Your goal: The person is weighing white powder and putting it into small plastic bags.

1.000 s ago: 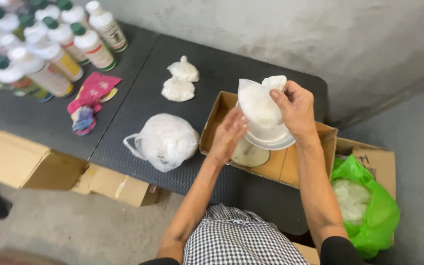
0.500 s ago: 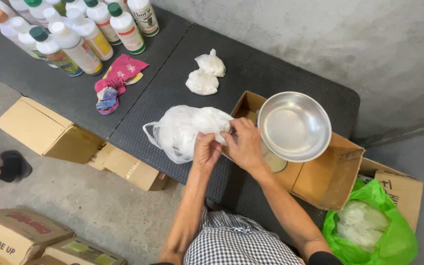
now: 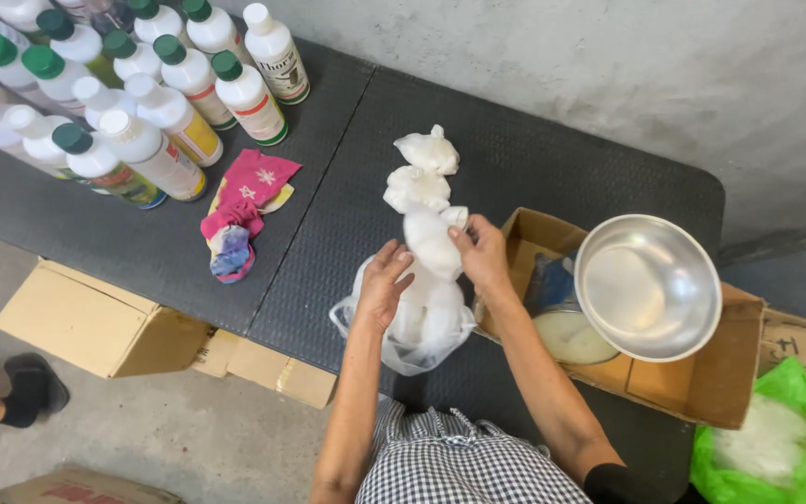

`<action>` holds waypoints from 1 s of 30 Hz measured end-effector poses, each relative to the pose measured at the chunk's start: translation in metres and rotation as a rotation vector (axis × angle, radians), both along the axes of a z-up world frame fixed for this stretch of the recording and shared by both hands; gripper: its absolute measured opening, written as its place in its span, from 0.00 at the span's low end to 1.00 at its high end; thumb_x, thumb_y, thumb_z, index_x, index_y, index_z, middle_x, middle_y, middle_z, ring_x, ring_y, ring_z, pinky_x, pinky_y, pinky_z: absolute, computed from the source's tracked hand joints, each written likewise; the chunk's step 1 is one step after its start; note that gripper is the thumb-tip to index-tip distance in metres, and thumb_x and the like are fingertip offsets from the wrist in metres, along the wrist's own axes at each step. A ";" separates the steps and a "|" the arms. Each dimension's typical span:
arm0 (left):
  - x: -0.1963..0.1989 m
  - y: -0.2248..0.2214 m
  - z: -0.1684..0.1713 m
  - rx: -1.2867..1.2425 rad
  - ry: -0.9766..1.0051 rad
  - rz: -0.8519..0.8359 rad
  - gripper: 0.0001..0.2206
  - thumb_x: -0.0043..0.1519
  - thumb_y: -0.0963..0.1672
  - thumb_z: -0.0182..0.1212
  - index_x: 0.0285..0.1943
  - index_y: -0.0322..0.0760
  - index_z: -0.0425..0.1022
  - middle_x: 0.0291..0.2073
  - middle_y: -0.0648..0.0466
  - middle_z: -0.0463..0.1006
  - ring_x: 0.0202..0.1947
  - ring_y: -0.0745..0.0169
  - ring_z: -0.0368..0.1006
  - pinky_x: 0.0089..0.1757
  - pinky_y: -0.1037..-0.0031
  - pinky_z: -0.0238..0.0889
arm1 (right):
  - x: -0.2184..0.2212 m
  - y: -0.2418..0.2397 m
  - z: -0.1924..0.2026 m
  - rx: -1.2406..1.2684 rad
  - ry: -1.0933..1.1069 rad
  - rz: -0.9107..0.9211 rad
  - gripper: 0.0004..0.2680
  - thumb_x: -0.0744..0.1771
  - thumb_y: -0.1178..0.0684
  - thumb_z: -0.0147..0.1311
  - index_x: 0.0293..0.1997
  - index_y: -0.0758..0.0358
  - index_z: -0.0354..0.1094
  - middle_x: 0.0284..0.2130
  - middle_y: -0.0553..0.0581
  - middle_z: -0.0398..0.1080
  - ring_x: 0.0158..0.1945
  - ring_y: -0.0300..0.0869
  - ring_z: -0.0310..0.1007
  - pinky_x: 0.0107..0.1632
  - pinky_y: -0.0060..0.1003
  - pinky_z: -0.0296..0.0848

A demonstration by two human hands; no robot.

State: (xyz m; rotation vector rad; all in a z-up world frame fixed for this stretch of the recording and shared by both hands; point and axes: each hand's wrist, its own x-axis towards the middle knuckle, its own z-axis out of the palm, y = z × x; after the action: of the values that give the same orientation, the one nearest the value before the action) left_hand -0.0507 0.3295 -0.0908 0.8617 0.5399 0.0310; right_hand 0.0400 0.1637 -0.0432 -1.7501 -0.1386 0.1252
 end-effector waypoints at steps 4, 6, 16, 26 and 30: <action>0.038 0.009 -0.031 -0.010 -0.025 -0.091 0.31 0.62 0.44 0.63 0.74 0.32 0.58 0.62 0.51 0.73 0.57 0.60 0.74 0.55 0.66 0.67 | 0.049 0.016 -0.026 -0.174 -0.043 -0.165 0.05 0.66 0.57 0.61 0.39 0.69 0.71 0.25 0.51 0.70 0.30 0.35 0.65 0.34 0.35 0.66; 0.062 0.007 -0.038 -0.099 0.040 -0.181 0.30 0.63 0.44 0.64 0.74 0.30 0.61 0.58 0.46 0.75 0.55 0.58 0.74 0.52 0.68 0.67 | 0.081 0.020 -0.047 -0.233 0.064 -0.294 0.06 0.66 0.56 0.62 0.39 0.67 0.72 0.25 0.53 0.72 0.29 0.37 0.68 0.34 0.37 0.67; 0.061 0.042 -0.009 -0.243 -0.174 -0.396 0.21 0.66 0.42 0.59 0.68 0.29 0.68 0.57 0.47 0.77 0.55 0.58 0.76 0.53 0.69 0.70 | 0.196 0.013 -0.188 -0.212 -0.044 -0.493 0.06 0.65 0.58 0.64 0.41 0.66 0.72 0.29 0.53 0.74 0.31 0.37 0.70 0.37 0.36 0.70; -0.033 0.062 -0.073 0.846 -0.089 -0.906 0.20 0.64 0.44 0.61 0.64 0.26 0.73 0.59 0.34 0.73 0.62 0.39 0.67 0.60 0.60 0.59 | 0.053 0.019 -0.034 0.272 0.420 0.176 0.05 0.68 0.61 0.52 0.47 0.62 0.71 0.38 0.50 0.73 0.37 0.36 0.72 0.39 0.35 0.77; -0.047 0.039 -0.081 1.371 -0.086 -0.371 0.30 0.56 0.36 0.56 0.72 0.26 0.59 0.69 0.28 0.58 0.70 0.27 0.55 0.64 0.57 0.52 | -0.020 0.009 -0.008 -0.146 0.575 0.975 0.08 0.70 0.55 0.51 0.51 0.64 0.73 0.42 0.55 0.76 0.47 0.43 0.75 0.50 0.38 0.77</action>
State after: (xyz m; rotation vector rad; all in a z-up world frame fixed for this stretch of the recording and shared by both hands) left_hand -0.0982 0.3683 -0.1721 2.2747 0.2050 0.1038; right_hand 0.0196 0.1723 -0.0514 -1.5797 -0.5563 1.3524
